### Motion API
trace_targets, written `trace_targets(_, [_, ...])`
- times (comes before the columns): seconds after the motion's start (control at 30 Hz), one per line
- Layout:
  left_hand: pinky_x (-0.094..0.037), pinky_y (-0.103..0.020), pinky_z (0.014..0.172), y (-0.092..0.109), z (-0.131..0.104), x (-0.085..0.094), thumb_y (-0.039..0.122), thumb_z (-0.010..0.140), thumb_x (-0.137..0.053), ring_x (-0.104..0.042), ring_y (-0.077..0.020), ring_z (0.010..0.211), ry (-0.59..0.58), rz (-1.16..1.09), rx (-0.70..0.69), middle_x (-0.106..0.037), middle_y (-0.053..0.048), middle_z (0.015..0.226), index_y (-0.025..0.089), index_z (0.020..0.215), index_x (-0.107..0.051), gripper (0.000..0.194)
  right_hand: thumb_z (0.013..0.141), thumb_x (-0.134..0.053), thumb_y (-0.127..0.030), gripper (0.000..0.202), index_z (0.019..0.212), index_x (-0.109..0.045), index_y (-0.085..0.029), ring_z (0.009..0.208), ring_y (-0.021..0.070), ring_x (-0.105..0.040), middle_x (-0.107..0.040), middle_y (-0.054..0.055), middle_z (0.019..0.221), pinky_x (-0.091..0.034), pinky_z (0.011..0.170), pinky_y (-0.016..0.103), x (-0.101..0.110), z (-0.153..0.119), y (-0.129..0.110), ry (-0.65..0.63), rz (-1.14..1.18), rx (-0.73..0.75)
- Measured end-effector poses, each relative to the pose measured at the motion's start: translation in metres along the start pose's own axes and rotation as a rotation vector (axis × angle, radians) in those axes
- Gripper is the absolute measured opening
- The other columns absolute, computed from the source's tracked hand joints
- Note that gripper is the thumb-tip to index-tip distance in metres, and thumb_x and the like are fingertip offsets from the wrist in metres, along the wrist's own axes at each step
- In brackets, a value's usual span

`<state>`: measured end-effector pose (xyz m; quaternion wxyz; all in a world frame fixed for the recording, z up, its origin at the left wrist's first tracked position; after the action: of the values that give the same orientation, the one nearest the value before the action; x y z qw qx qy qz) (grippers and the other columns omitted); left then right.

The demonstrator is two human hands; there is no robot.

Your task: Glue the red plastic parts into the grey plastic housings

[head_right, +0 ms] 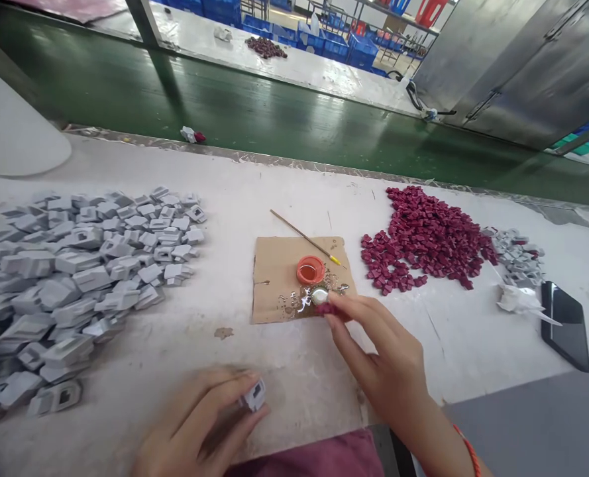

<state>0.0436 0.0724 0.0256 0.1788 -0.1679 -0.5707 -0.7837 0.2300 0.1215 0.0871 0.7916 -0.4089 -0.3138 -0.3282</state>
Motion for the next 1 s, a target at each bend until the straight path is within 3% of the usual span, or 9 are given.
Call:
trace_targets(0.1, [-0.051, -0.024, 0.076, -0.002, 0.001, 0.001, 0.016, 0.078, -0.073, -0.065, -0.0161, 0.077, 0.016, 0.06, -0.014, -0.068, 0.001, 0.082, 0.026, 0.097, -0.063, 0.023, 0.084, -0.06, -0.005, 0.028, 0.106, -0.063, -0.022, 0.087, 0.0174, -0.066, -0.068, 0.004, 0.092, -0.058, 0.072, 0.028, -0.01, -0.018, -0.011, -0.029, 0.224, -0.11])
trace_targets(0.27, [-0.052, -0.023, 0.072, -0.002, 0.002, -0.004, 0.018, 0.079, -0.073, -0.066, -0.016, 0.076, -0.074, 0.087, -0.028, -0.068, -0.001, 0.085, 0.023, 0.102, -0.061, 0.027, 0.079, -0.059, -0.001, 0.029, 0.1, -0.066, -0.019, 0.075, 0.0149, -0.067, -0.068, 0.004, 0.082, -0.059, 0.061, 0.022, -0.029, -0.035, -0.036, -0.035, 0.407, -0.102])
trace_targets(0.47, [-0.052, -0.025, 0.071, -0.003, 0.004, -0.002, 0.018, 0.081, -0.07, -0.065, -0.0159, 0.077, -0.08, 0.103, 0.011, -0.067, -0.001, 0.084, 0.022, 0.101, -0.062, 0.022, 0.079, -0.059, -0.002, 0.026, 0.098, -0.066, -0.019, 0.073, 0.0135, -0.067, -0.067, 0.004, 0.082, -0.059, 0.062, 0.02, -0.044, -0.036, -0.041, -0.066, 0.437, -0.132])
trace_targets(1.0, [-0.052, -0.024, 0.072, -0.001, 0.006, -0.001, 0.014, 0.082, -0.067, -0.066, -0.0156, 0.077, -0.087, 0.037, -0.007, -0.07, -0.001, 0.083, 0.021, 0.096, -0.062, 0.017, 0.084, -0.057, -0.004, 0.022, 0.099, -0.066, -0.018, 0.077, 0.0137, -0.067, -0.066, 0.005, 0.085, -0.06, 0.065, 0.02, -0.052, -0.019, -0.058, -0.28, 0.399, -0.054])
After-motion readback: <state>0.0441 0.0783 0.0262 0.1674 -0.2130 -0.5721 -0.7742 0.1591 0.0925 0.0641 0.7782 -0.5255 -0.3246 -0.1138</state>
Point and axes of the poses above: each hand's wrist, its own z-axis towards the middle knuckle, its own x-axis out of the back of the hand, y = z × x, the point moved 9 cm from there along z, towards the middle knuckle
